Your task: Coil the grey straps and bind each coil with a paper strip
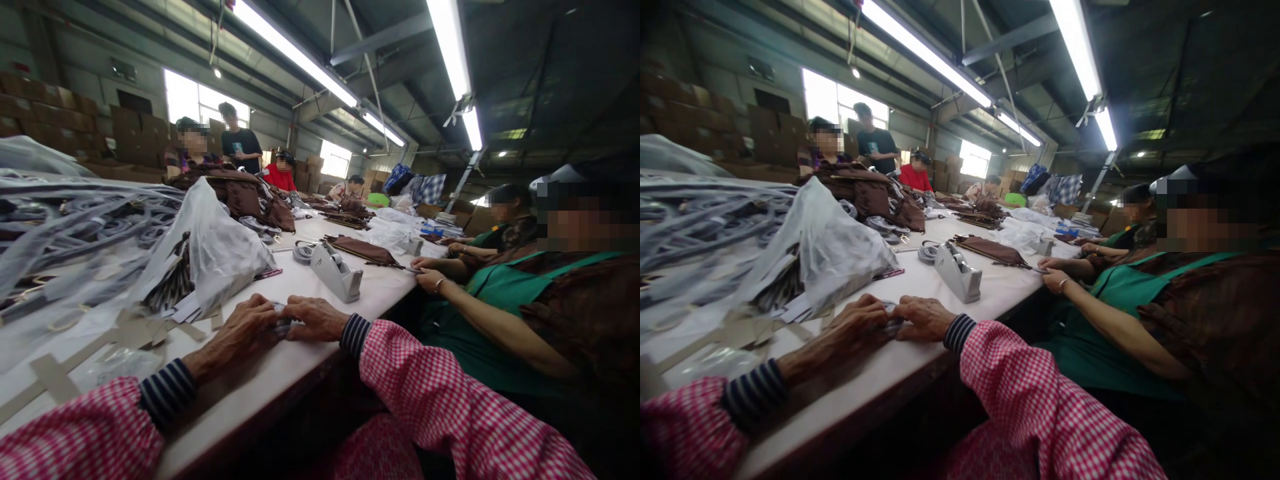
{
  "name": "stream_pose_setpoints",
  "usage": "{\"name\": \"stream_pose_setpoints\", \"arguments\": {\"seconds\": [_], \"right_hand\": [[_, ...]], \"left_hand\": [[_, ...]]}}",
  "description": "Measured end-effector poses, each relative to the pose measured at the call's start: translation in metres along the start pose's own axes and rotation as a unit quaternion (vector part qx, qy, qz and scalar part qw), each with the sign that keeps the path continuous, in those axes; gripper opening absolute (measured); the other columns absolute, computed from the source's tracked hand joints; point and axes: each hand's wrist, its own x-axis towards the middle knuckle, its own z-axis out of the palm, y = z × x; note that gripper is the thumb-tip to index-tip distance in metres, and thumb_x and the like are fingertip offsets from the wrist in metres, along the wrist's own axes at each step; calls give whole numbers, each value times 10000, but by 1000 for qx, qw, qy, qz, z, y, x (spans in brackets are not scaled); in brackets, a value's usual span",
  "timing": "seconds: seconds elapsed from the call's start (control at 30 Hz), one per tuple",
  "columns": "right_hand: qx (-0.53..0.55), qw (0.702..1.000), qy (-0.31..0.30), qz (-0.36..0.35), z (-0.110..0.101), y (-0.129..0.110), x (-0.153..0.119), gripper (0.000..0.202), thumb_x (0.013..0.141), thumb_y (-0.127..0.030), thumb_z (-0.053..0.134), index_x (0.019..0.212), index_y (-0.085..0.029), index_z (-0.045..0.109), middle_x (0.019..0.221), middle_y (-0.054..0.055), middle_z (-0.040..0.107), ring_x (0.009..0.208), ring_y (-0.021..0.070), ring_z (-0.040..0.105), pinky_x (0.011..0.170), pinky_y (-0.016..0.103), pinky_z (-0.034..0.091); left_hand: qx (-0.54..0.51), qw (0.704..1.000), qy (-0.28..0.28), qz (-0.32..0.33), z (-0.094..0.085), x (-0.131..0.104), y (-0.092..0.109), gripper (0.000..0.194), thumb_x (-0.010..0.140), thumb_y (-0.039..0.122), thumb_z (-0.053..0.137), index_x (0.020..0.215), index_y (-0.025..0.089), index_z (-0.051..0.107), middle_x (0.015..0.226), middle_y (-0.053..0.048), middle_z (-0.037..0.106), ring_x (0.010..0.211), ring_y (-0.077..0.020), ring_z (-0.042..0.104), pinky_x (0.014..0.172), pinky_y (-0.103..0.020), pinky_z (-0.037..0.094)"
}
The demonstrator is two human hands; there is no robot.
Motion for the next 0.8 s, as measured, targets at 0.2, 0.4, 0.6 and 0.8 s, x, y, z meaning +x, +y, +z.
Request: {"name": "stream_pose_setpoints", "arguments": {"seconds": [0.2,0.4,0.6,0.8], "right_hand": [[-25,999,27,-4,6,-3,0,141,977,-305,700,1083,-212,698,1051,24,633,993,181,597,811,276,421],[32,996,70,38,18,-6,-3,206,937,-262,733,1140,-229,731,1033,18,632,979,187,614,825,279,438],[353,932,64,61,-15,-4,-17,265,853,-350,781,1036,-159,784,832,11,684,766,156,606,711,270,471],[287,950,118,23,-41,-37,44,160,893,-282,695,900,-140,767,810,29,714,721,150,622,690,266,488]], "left_hand": [[5,1000,3,3,-1,-5,-5,203,990,377,574,1041,217,687,1034,-73,683,1000,-266,527,877,-388,422],[104,993,2,-48,12,-6,13,201,988,163,521,1110,215,672,1108,-98,674,1057,-299,486,906,-453,373],[102,994,-15,-47,19,-14,36,146,1006,188,507,1069,209,637,1080,-94,667,1024,-287,491,882,-467,371],[90,995,9,-49,38,-18,46,157,933,140,553,1056,179,642,1126,-142,664,1127,-324,523,997,-528,408]]}}
